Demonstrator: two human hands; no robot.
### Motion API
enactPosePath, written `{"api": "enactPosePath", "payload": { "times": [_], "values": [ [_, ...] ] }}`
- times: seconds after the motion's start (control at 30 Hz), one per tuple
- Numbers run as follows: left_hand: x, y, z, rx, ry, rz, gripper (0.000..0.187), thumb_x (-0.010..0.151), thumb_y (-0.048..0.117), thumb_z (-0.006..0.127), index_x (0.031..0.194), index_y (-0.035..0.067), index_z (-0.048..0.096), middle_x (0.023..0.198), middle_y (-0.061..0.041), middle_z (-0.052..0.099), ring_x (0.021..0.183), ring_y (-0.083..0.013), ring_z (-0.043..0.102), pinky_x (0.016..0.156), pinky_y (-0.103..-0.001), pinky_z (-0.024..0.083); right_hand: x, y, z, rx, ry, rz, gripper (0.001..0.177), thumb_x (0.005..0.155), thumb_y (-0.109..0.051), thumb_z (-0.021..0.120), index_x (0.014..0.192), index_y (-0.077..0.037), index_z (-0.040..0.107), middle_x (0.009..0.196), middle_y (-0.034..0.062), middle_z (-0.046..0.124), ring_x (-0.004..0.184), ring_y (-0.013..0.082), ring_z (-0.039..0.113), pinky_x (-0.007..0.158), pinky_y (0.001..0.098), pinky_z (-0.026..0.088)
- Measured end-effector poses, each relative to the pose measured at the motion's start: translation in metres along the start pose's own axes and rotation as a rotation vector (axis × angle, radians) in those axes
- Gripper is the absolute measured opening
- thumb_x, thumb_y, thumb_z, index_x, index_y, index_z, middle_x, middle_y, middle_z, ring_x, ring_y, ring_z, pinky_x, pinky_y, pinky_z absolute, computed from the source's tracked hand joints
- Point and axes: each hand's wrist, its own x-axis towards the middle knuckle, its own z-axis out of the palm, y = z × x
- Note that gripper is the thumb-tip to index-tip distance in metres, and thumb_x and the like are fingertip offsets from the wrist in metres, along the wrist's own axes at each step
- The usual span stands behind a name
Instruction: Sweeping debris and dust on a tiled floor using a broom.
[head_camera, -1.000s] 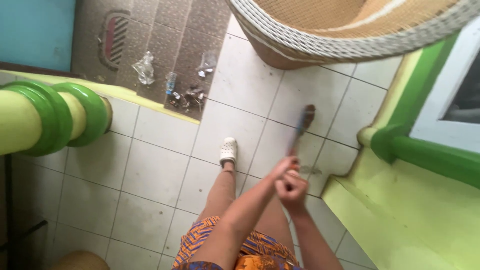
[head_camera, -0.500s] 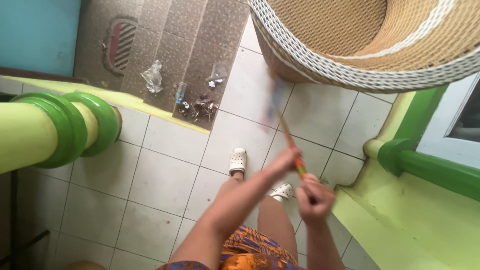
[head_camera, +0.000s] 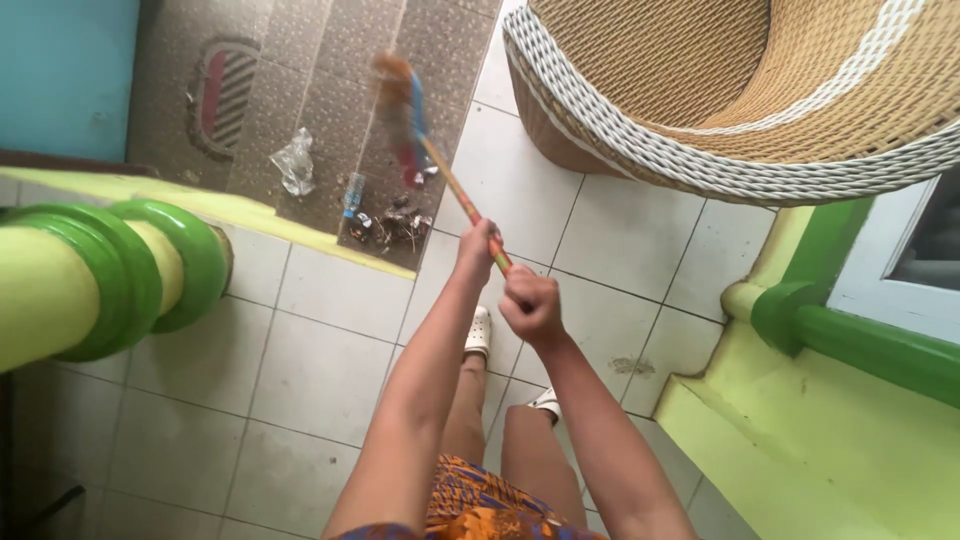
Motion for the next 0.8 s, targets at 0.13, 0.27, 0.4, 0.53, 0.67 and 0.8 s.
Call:
{"api": "enactPosePath", "payload": {
  "times": [0.13, 0.27, 0.4, 0.53, 0.67, 0.8],
  "values": [
    [-0.063, 0.024, 0.032, 0.24, -0.035, 0.036, 0.021, 0.089, 0.026, 0.055, 0.087, 0.006, 0.06, 0.073, -0.007, 0.059, 0.063, -0.0199, 0.059, 0.057, -0.035, 0.051, -0.002, -0.084, -0.023, -0.128, 0.065, 0.02, 0.013, 0.069, 0.006, 0.057, 0.068, 0.001, 0.045, 0.063, 0.0096, 0.039, 0.052, 0.0234, 0.041, 0.055, 0.0344, 0.044],
    [-0.087, -0.049, 0.048, 0.305, -0.275, -0.329, 0.026, 0.093, 0.032, 0.06, 0.09, 0.006, 0.063, 0.079, -0.008, 0.061, 0.067, -0.0186, 0.059, 0.059, -0.036, 0.05, -0.014, -0.12, -0.02, -0.151, 0.203, 0.218, 0.022, 0.077, 0.002, 0.059, 0.066, 0.0, 0.04, 0.061, 0.009, 0.034, 0.055, 0.0185, 0.035, 0.056, 0.0343, 0.038],
    [-0.023, -0.061, 0.039, 0.236, -0.257, -0.317, 0.021, 0.095, 0.029, 0.063, 0.091, 0.009, 0.061, 0.079, -0.006, 0.058, 0.066, -0.0173, 0.055, 0.058, -0.034, 0.047, 0.002, -0.059, 0.013, -0.371, 0.197, 0.374, 0.021, 0.073, -0.004, 0.067, 0.064, 0.001, 0.048, 0.054, 0.0063, 0.038, 0.049, 0.0109, 0.038, 0.047, 0.031, 0.038],
    [0.044, 0.024, 0.006, 0.218, -0.095, -0.151, 0.018, 0.093, 0.026, 0.061, 0.087, 0.009, 0.06, 0.076, -0.006, 0.059, 0.064, -0.0185, 0.056, 0.057, -0.035, 0.048, 0.012, 0.034, 0.046, -0.26, 0.215, 0.395, 0.03, 0.077, -0.004, 0.066, 0.061, 0.002, 0.04, 0.054, 0.008, 0.036, 0.053, 0.0117, 0.036, 0.047, 0.0336, 0.033],
    [0.051, 0.038, -0.022, 0.211, 0.033, -0.063, 0.016, 0.091, 0.024, 0.06, 0.084, 0.009, 0.059, 0.074, -0.007, 0.059, 0.063, -0.0196, 0.057, 0.057, -0.035, 0.049, 0.018, 0.038, 0.033, -0.111, 0.165, 0.254, 0.024, 0.075, 0.003, 0.06, 0.066, 0.001, 0.038, 0.062, 0.0063, 0.038, 0.056, 0.0151, 0.037, 0.052, 0.032, 0.035],
    [-0.014, 0.061, 0.026, 0.295, -0.011, -0.002, 0.021, 0.088, 0.022, 0.053, 0.078, 0.005, 0.058, 0.069, -0.009, 0.059, 0.058, -0.0197, 0.058, 0.055, -0.035, 0.052, 0.02, -0.035, -0.016, 0.068, 0.173, 0.155, 0.018, 0.071, 0.011, 0.053, 0.065, 0.001, 0.039, 0.063, 0.006, 0.039, 0.057, 0.0172, 0.04, 0.053, 0.0311, 0.038]
  ]
}}
